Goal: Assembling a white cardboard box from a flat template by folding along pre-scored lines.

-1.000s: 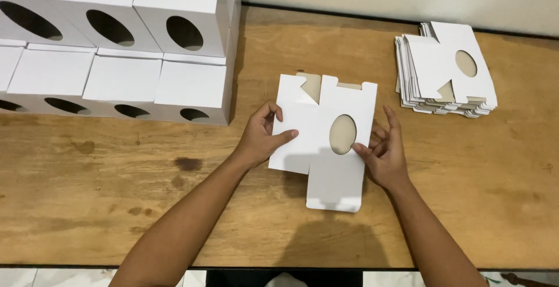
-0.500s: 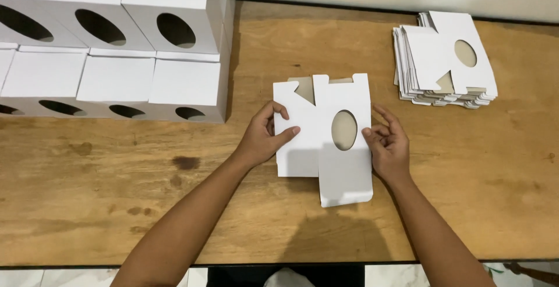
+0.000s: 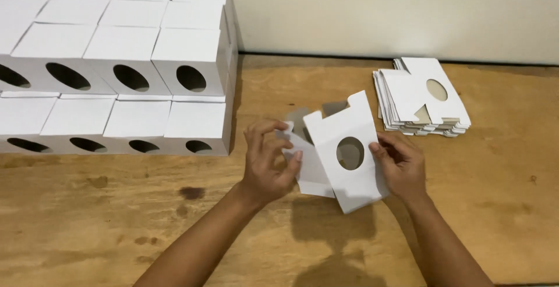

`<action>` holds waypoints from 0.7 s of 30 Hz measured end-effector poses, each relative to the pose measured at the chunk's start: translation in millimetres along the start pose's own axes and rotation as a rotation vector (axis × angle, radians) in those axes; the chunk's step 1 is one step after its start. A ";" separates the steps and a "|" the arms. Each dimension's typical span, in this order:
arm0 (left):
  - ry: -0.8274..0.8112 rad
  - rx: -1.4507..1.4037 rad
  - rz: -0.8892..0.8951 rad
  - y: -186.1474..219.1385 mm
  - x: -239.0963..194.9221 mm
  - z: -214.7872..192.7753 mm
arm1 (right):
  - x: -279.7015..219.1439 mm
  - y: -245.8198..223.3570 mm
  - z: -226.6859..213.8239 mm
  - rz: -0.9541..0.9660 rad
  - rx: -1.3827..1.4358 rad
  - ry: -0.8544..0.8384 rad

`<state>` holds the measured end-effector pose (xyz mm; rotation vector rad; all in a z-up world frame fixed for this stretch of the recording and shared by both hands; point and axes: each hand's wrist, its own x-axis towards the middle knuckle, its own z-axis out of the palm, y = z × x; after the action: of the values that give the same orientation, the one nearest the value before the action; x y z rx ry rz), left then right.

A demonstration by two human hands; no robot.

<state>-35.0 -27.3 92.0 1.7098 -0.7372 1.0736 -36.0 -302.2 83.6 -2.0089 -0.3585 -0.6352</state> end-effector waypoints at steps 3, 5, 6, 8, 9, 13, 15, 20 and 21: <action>0.006 -0.060 0.049 39.5 40.7 -2.5 | 24.7 -48.5 -13.1 -0.214 -0.174 -0.088; -0.068 -0.001 0.069 60.0 67.8 -7.4 | 35.4 -90.1 -15.0 -0.299 -0.289 -0.139; -0.148 0.061 0.086 69.7 82.6 -10.4 | 42.0 -111.2 -15.4 -0.379 -0.401 -0.189; -0.289 0.201 0.091 86.1 102.0 -20.0 | 46.6 -121.9 -15.3 -0.532 -0.511 -0.174; -0.439 0.340 0.083 94.0 111.1 -24.7 | 48.7 -126.3 -14.7 -0.671 -0.619 -0.161; -0.548 0.266 0.026 81.9 115.5 -30.8 | 57.5 -155.8 -3.6 -0.723 -0.631 -0.082; -0.371 0.339 0.131 67.9 112.2 -34.2 | 61.2 -160.1 2.7 -0.691 -0.523 -0.063; -0.364 0.289 0.115 53.3 112.8 -42.6 | 63.7 -156.9 2.6 -0.629 -0.511 -0.082; -0.337 0.307 0.121 52.0 113.5 -44.5 | 65.1 -156.9 0.3 -0.614 -0.558 -0.070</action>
<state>-44.3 -5.2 222.3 2.1659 -0.9324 1.0317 -59.8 -225.1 233.1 -2.4604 -0.9448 -1.1408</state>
